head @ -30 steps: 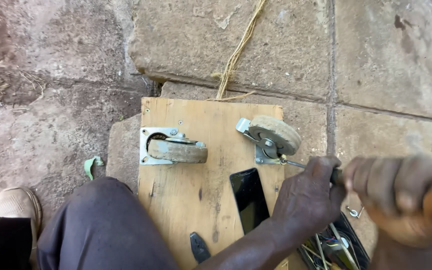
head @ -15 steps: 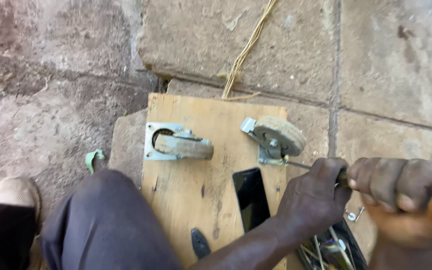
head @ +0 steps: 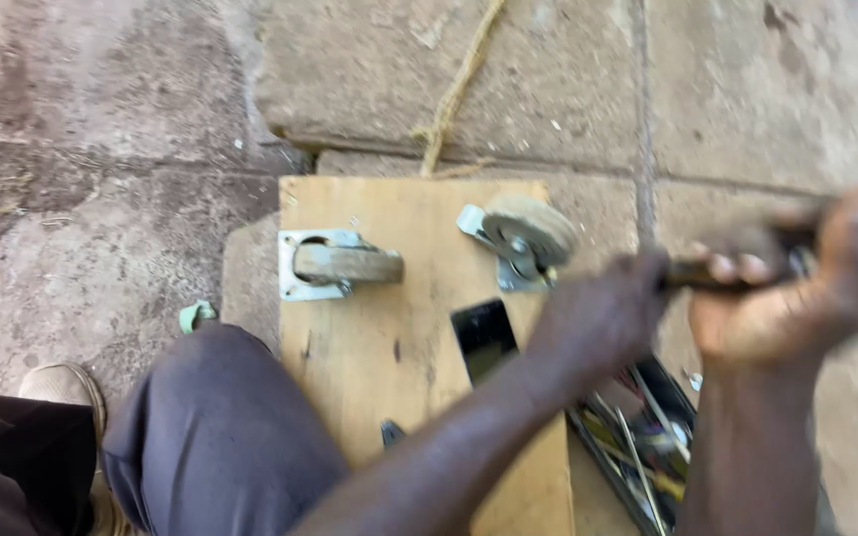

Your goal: The person sits on the ground and uses a screwdriver to fasten two caster wheels onto a small wooden board. They select screws from a toolbox, position the wheels, and tighten the screws to secure them.

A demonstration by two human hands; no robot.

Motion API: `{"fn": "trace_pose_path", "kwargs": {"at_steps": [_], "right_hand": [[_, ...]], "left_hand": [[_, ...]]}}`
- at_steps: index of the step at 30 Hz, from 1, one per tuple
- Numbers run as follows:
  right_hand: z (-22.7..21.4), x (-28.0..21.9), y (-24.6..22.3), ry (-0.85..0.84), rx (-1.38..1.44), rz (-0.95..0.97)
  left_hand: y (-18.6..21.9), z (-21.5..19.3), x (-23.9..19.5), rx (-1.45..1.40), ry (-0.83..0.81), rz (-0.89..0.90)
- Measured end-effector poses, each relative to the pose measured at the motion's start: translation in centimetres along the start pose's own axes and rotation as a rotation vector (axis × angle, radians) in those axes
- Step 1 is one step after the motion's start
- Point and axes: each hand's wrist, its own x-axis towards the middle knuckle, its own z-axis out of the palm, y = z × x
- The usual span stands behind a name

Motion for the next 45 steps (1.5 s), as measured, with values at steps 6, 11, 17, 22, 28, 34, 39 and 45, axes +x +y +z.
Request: {"fn": "trace_pose_path", "kwargs": {"at_steps": [6, 11, 17, 22, 28, 34, 39, 45], "right_hand": [[-1.4, 4.1, -0.9, -1.169, 0.0, 0.0], [1.2, 1.5, -4.7, -0.794, -0.891, -0.245], [7.2, -1.6, -11.4, -1.011, -2.294, 0.061], [3.6, 4.5, -9.5, -1.072, -1.893, 0.613], [6.3, 2.0, -10.4, -1.107, -2.144, 0.468], [4.0, 1.8, -9.6, -1.554, -2.715, -0.377], [3.4, 1.8, -10.2, -1.531, -2.748, -0.436], [2.0, -2.1, -5.4, -0.729, -1.188, -0.228]], "left_hand": [[1.3, -6.1, 2.6, 0.496, -0.169, 0.218], [-1.3, -7.4, 4.4, 0.463, -0.207, 0.433], [-0.6, -6.4, 4.7, 0.406, -0.305, 0.415], [0.5, -7.2, 3.8, 0.429, -0.365, 0.406], [0.2, -7.2, 4.8, 0.534, -0.419, 0.4], [0.6, -7.7, 4.4, 0.611, -0.488, 0.366], [0.4, -6.5, 4.1, 0.563, -0.461, 0.364], [-1.9, -8.4, 4.4, 0.53, -0.356, 0.29]]}}
